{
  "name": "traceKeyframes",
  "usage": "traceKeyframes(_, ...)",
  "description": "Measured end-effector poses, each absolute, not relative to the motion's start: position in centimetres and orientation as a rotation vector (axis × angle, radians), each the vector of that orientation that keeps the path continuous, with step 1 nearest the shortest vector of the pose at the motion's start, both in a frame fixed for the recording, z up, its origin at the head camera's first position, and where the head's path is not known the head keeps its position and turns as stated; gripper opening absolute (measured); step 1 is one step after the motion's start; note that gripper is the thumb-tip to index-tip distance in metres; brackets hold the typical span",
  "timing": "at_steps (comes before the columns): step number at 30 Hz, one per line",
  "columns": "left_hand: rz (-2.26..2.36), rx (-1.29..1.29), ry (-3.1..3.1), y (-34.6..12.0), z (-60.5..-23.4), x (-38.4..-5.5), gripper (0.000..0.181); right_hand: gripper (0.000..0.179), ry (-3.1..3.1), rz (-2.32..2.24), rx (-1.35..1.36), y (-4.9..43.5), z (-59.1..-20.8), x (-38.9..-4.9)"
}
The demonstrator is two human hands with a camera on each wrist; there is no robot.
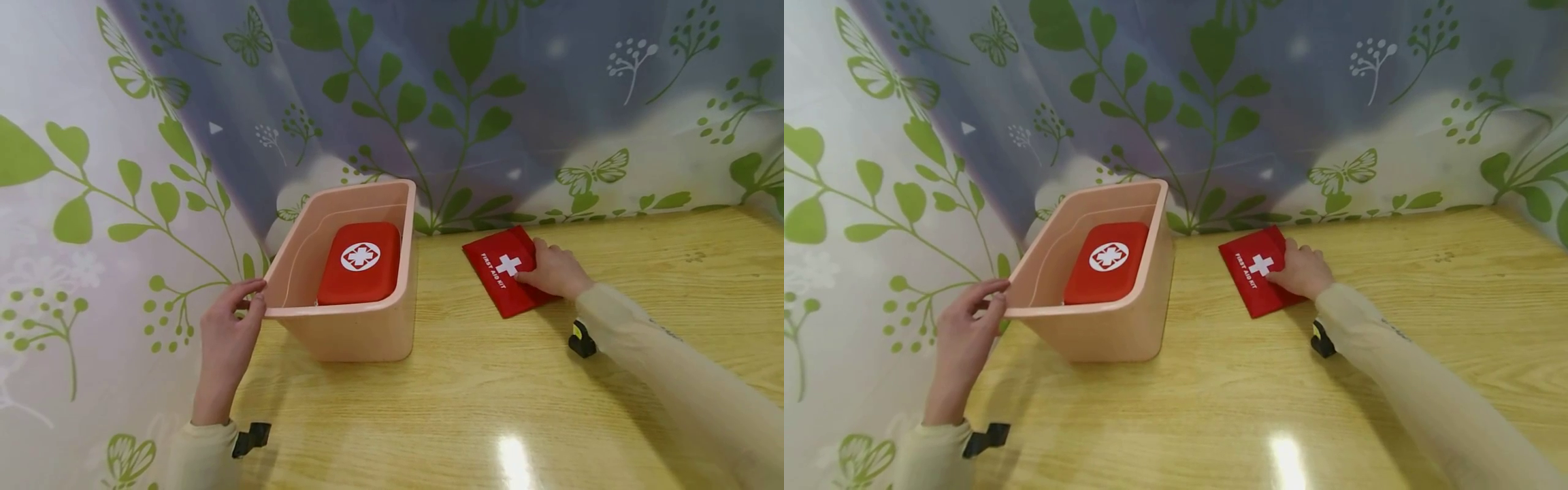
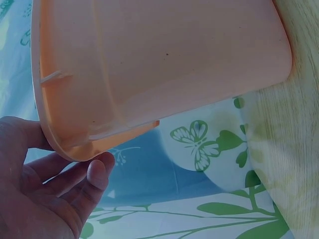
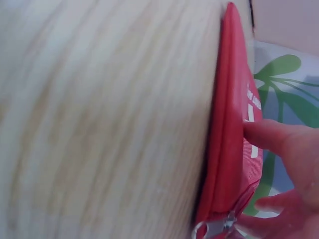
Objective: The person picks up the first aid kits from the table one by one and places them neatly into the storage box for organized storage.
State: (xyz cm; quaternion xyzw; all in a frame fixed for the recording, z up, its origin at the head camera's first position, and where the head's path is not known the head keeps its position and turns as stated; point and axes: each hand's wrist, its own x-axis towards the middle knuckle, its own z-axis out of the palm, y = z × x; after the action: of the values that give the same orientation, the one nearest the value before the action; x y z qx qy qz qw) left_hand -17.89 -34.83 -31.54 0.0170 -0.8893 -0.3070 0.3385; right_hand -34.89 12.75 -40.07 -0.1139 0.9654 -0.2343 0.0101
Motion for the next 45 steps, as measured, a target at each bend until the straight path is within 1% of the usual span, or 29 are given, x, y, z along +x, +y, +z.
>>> traceKeyframes(6,-0.798,0.04,-2.316,-34.8,-31.5,-17.9,0.025,0.091,2.889,-0.866,-0.332,13.0,-39.5,-34.8)
traceKeyframes(11,-0.802,0.038,-2.318,-34.8,-31.5,-17.8,0.025,0.093,2.791,-0.998,-0.326,13.4,-39.2,-34.5)
traceKeyframes(18,-0.814,0.031,-2.321,-34.8,-31.6,-17.8,0.026,0.087,2.779,-1.067,-0.299,14.2,-39.2,-33.6)
traceKeyframes(27,-0.798,0.033,-2.317,-34.9,-31.5,-17.7,0.025,0.071,2.725,-1.265,-0.282,15.0,-39.4,-32.7)
traceKeyframes(34,-0.81,0.039,-2.332,-34.8,-31.3,-17.7,0.026,0.073,2.571,-1.411,-0.264,15.4,-39.6,-31.6)
traceKeyframes(45,-0.825,0.04,-2.345,-34.9,-31.2,-17.7,0.027,0.074,2.42,-1.546,-0.145,15.2,-39.7,-30.4)
